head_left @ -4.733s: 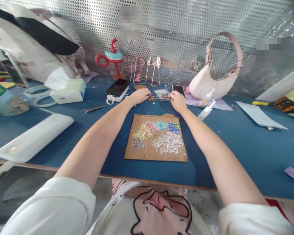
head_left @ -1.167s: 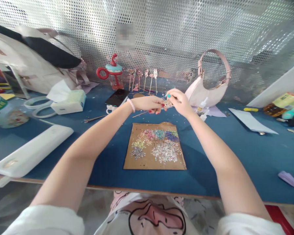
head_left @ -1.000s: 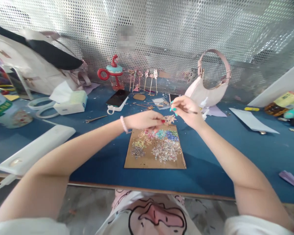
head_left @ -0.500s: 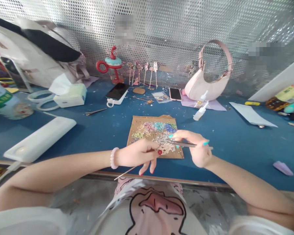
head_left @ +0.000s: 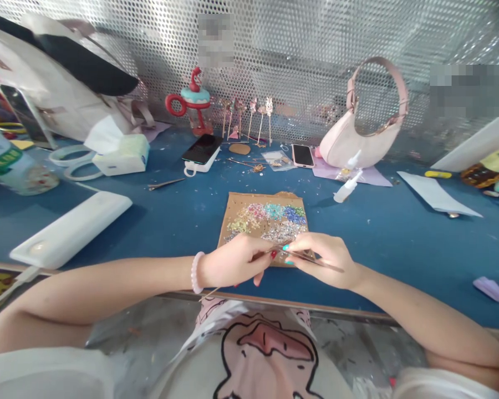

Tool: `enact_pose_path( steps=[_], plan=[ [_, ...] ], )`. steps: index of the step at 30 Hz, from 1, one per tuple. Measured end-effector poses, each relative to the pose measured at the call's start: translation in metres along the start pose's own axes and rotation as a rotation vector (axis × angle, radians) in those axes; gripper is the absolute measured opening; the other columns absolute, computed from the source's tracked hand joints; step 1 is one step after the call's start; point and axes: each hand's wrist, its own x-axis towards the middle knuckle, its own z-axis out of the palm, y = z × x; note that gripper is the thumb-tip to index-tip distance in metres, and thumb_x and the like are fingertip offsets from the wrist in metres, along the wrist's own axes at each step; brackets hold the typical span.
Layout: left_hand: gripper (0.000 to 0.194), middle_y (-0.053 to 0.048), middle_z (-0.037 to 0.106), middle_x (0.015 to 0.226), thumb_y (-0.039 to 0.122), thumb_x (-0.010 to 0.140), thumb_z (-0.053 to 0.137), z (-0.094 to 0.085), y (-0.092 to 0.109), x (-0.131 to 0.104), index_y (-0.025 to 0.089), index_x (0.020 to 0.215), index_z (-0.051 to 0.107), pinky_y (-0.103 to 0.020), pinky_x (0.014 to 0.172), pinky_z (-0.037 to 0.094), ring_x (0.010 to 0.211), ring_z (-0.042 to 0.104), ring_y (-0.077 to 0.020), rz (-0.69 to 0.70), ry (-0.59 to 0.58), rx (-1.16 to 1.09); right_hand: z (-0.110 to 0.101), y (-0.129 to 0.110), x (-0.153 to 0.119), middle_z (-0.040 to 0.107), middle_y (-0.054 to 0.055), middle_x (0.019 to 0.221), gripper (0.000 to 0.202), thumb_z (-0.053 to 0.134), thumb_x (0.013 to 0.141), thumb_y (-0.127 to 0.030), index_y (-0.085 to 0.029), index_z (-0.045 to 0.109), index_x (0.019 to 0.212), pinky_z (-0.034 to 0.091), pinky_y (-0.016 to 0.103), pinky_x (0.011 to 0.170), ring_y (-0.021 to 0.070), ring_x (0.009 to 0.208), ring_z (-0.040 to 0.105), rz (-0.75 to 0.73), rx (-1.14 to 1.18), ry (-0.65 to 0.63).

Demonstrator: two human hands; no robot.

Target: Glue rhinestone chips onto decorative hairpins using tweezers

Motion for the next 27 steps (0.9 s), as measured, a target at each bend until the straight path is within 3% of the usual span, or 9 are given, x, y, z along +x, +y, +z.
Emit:
enact_pose_path(
  steps=[7, 14, 27],
  plan=[
    [0.021, 0.005, 0.062, 0.050, 0.008, 0.084, 0.038, 0.0005, 0.0012, -0.0001, 0.018, 0.068, 0.048, -0.011, 0.030, 0.031, 0.027, 0.041, -0.0032, 0.069, 0.036, 0.063, -0.0008, -0.0013, 0.0033, 0.061, -0.001, 0.065, 0.003, 0.058, 0.084, -0.019, -0.021, 0.060, 0.084, 0.042, 0.023, 0.051, 0.0093, 0.054, 0.053, -0.028, -0.022, 0.016],
    [0.025, 0.004, 0.061, 0.048, 0.004, 0.083, 0.039, 0.0001, 0.0011, 0.0010, 0.017, 0.063, 0.046, -0.012, 0.047, 0.038, 0.041, 0.049, -0.0051, 0.141, 0.095, 0.122, -0.0007, -0.0040, 0.0050, 0.064, 0.001, 0.067, 0.004, 0.057, 0.085, -0.018, -0.017, 0.060, 0.082, 0.045, 0.021, 0.056, 0.0090, 0.060, 0.059, -0.068, -0.041, 0.069],
    [0.030, 0.003, 0.061, 0.048, 0.008, 0.088, 0.038, 0.0026, -0.0026, 0.0017, 0.017, 0.060, 0.046, -0.014, 0.053, 0.041, 0.045, 0.053, -0.0061, 0.166, 0.094, 0.142, 0.0005, -0.0007, 0.0047, 0.065, 0.001, 0.067, 0.003, 0.058, 0.083, -0.016, -0.017, 0.059, 0.081, 0.046, 0.020, 0.057, 0.0092, 0.061, 0.061, -0.083, -0.038, 0.102]
  ],
)
